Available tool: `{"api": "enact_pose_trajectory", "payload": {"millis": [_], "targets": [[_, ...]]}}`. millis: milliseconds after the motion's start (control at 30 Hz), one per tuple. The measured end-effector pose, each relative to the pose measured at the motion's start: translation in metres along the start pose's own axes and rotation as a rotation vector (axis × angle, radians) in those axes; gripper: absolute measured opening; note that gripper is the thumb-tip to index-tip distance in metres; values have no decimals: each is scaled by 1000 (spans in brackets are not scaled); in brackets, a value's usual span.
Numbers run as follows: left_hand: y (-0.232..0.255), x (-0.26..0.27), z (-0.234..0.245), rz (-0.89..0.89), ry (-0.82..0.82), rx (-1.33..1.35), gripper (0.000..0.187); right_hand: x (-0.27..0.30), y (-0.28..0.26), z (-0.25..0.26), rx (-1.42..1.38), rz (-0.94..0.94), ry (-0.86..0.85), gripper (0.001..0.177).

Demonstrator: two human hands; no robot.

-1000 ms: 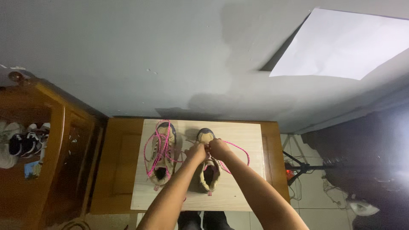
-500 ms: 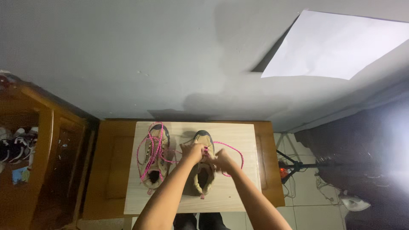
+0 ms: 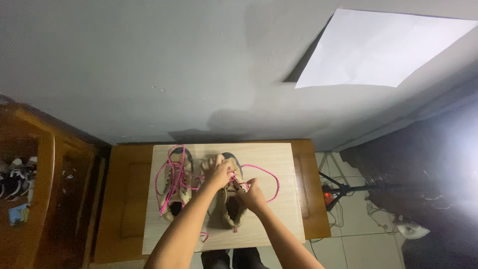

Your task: The person removes the existing pink shoelaces from a pair of beige sneakers and then re-laces both shoes using the same pink laces. The shoes are placed on a light-colored wooden table during the process.

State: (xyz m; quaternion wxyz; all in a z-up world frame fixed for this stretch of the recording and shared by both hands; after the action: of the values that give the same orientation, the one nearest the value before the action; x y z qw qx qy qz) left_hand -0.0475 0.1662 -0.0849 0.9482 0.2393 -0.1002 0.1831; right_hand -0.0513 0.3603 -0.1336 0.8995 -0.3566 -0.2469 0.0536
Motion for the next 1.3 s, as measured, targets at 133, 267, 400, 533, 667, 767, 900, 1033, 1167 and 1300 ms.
{"api": "enact_pose_trajectory", "payload": {"millis": [133,267,400,533,667,767,900,1033,1167,1300], "targets": [[23,7,10,-177,6,-125,4,6,-7,1,16,45,17,64],[15,-6,15,-159,75,-269,6,9,-6,1,-50,16,22,64],[-14,-17,12,110,83,-184,20,16,0,-1,-43,72,26,60],[-1,-5,7,-15,219,39,25,17,0,-6,-43,76,71,61],[24,2,-5,-267,19,-154,24,20,4,-11,-5,72,62,58],[29,0,2,-344,136,-108,8,20,4,-10,6,73,49,58],[3,-23,-13,-185,24,-73,15,22,5,-9,-20,107,54,57],[-65,-62,15,66,237,234,22,24,2,-3,-43,199,85,59],[-76,-51,18,174,55,116,25,25,1,-6,-47,136,51,59],[0,-27,18,-143,98,5,50,24,-2,-6,17,101,37,58]]}}
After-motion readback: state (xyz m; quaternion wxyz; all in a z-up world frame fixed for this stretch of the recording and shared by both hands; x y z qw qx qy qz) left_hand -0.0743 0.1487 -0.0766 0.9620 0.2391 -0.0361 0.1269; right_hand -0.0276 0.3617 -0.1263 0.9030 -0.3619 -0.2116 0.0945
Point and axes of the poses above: each hand's wrist, its own x-axis away from the middle knuckle, its own z-axis out of the back of the hand, y = z × x, the point moved 5 cm from there along -x, towards the middle knuckle, and after that the axes turned 2 degrees about y, right-handed, at the moved point
